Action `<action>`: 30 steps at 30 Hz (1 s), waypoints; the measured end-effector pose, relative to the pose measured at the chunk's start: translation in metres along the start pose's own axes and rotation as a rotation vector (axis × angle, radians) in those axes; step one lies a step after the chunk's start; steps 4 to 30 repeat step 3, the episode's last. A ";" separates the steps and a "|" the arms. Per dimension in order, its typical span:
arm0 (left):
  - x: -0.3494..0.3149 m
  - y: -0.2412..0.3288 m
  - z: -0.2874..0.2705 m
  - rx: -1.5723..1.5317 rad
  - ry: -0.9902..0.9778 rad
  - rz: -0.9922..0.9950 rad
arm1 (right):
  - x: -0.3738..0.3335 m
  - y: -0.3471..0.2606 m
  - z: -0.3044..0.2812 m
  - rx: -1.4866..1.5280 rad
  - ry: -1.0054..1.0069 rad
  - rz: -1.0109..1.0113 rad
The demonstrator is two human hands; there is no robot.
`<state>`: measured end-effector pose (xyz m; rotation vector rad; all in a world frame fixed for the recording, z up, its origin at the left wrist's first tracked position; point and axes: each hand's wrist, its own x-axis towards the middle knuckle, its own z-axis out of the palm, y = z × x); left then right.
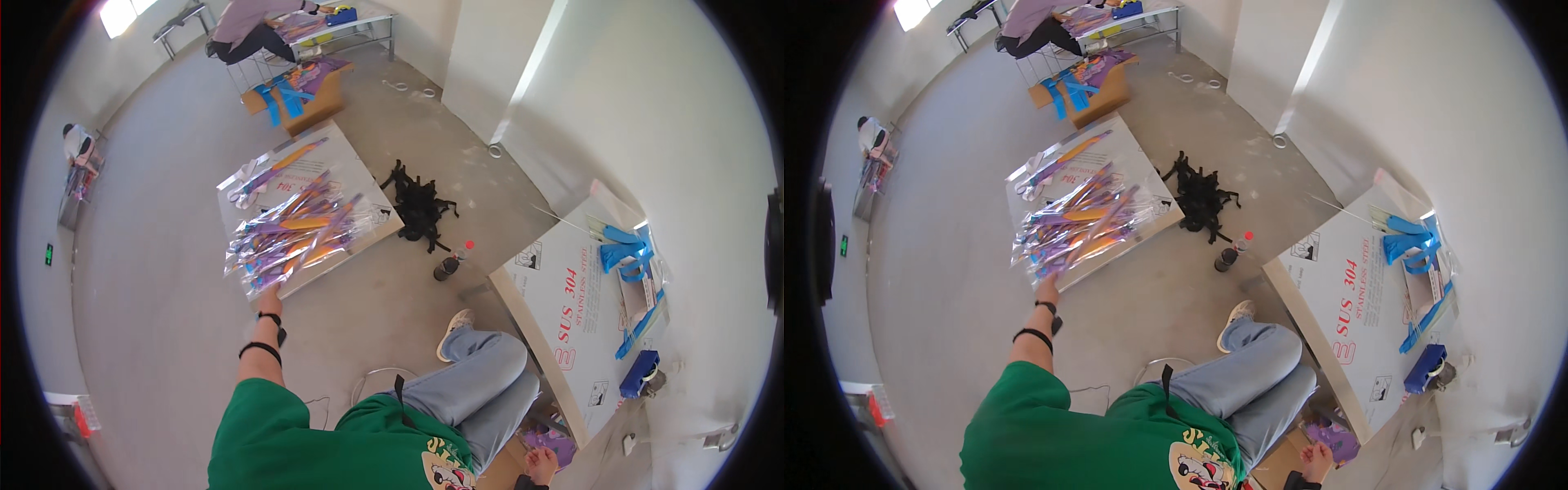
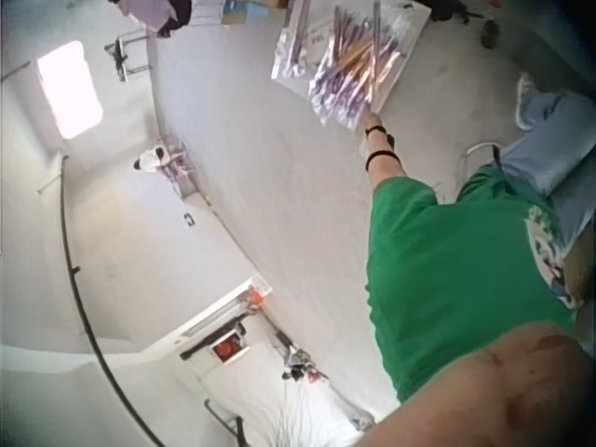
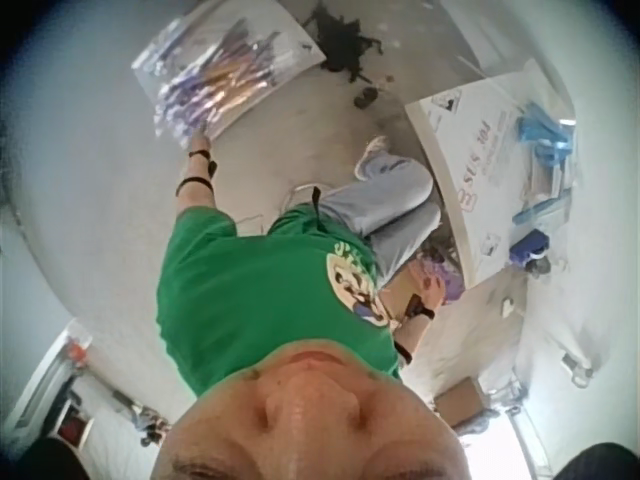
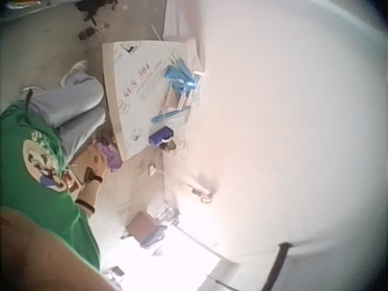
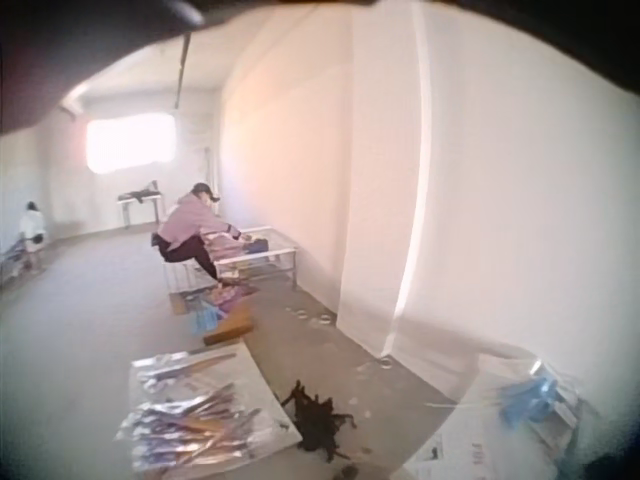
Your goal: Assembling a character-themed kite by folding and taping the plastic film.
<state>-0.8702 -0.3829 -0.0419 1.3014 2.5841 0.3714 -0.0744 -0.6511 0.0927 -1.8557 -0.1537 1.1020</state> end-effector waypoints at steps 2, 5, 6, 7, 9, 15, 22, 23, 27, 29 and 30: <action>0.049 0.025 -0.039 0.026 -0.049 -0.029 | -0.005 -0.008 -0.009 -0.056 0.084 0.049; 0.070 0.027 -0.061 0.049 -0.047 -0.050 | -0.001 -0.005 -0.014 -0.038 0.099 0.039; 0.070 0.027 -0.061 0.049 -0.047 -0.050 | -0.001 -0.005 -0.014 -0.038 0.099 0.039; 0.070 0.027 -0.061 0.049 -0.047 -0.050 | -0.001 -0.005 -0.014 -0.038 0.099 0.039; 0.070 0.027 -0.061 0.049 -0.047 -0.050 | -0.001 -0.005 -0.014 -0.038 0.099 0.039; 0.070 0.027 -0.061 0.049 -0.047 -0.050 | -0.001 -0.005 -0.014 -0.038 0.099 0.039; 0.070 0.027 -0.061 0.049 -0.047 -0.050 | -0.001 -0.005 -0.014 -0.038 0.099 0.039; 0.070 0.027 -0.061 0.049 -0.047 -0.050 | -0.001 -0.005 -0.014 -0.038 0.099 0.039; 0.070 0.027 -0.061 0.049 -0.047 -0.050 | -0.001 -0.005 -0.014 -0.038 0.099 0.039; 0.070 0.027 -0.061 0.049 -0.047 -0.050 | -0.001 -0.005 -0.014 -0.038 0.099 0.039; 0.070 0.027 -0.061 0.049 -0.047 -0.050 | -0.001 -0.005 -0.014 -0.038 0.099 0.039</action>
